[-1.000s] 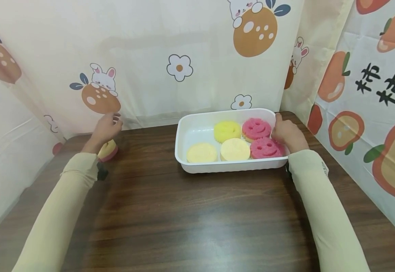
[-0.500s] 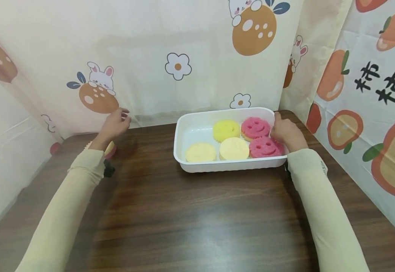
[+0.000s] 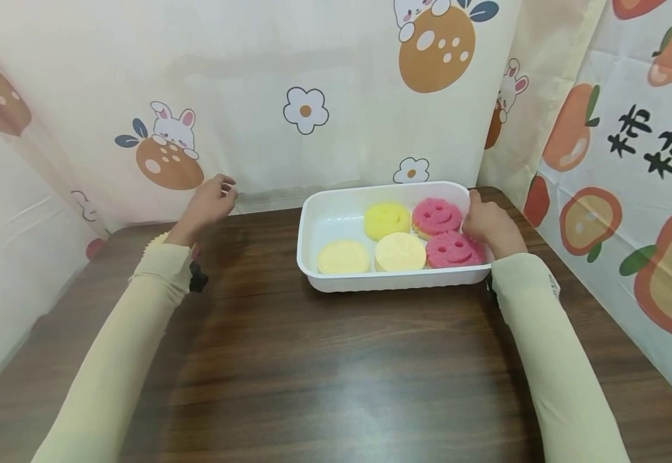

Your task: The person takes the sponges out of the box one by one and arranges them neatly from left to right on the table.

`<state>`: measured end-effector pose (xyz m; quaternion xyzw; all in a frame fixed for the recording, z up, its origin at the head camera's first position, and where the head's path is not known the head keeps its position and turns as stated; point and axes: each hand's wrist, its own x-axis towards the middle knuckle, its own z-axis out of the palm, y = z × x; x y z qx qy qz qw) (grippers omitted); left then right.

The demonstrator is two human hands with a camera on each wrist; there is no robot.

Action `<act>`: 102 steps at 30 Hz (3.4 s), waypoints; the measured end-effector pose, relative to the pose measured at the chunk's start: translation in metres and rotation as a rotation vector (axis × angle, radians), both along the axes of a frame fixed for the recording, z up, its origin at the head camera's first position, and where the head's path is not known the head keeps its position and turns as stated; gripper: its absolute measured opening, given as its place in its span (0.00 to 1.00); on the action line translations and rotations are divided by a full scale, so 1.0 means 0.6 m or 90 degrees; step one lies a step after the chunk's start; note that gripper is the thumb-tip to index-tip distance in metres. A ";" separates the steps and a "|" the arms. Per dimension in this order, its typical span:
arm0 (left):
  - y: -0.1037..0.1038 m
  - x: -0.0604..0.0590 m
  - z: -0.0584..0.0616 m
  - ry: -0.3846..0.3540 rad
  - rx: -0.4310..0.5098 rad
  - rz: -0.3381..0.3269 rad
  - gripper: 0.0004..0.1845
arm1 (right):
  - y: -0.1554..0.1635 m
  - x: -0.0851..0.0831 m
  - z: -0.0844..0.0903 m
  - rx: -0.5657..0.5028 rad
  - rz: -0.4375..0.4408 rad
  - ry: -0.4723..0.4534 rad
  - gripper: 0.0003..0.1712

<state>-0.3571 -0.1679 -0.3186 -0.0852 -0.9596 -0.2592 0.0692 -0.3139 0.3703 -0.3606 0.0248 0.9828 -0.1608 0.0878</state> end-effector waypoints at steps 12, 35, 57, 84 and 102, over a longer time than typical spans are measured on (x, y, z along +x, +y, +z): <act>0.041 -0.008 0.008 -0.014 -0.011 -0.026 0.25 | -0.001 -0.001 0.000 0.002 0.001 -0.004 0.46; 0.125 -0.011 0.025 -0.018 0.004 -0.058 0.24 | -0.003 0.001 0.004 0.004 -0.006 -0.005 0.44; 0.197 -0.013 0.032 -0.035 -0.014 -0.071 0.23 | 0.003 -0.004 0.001 0.009 0.004 -0.006 0.46; 0.260 -0.015 0.028 -0.058 -0.022 -0.109 0.23 | 0.003 -0.004 -0.008 0.003 0.000 0.000 0.45; 0.300 -0.014 0.041 -0.060 -0.003 -0.135 0.22 | 0.004 -0.007 -0.003 0.003 -0.005 -0.003 0.46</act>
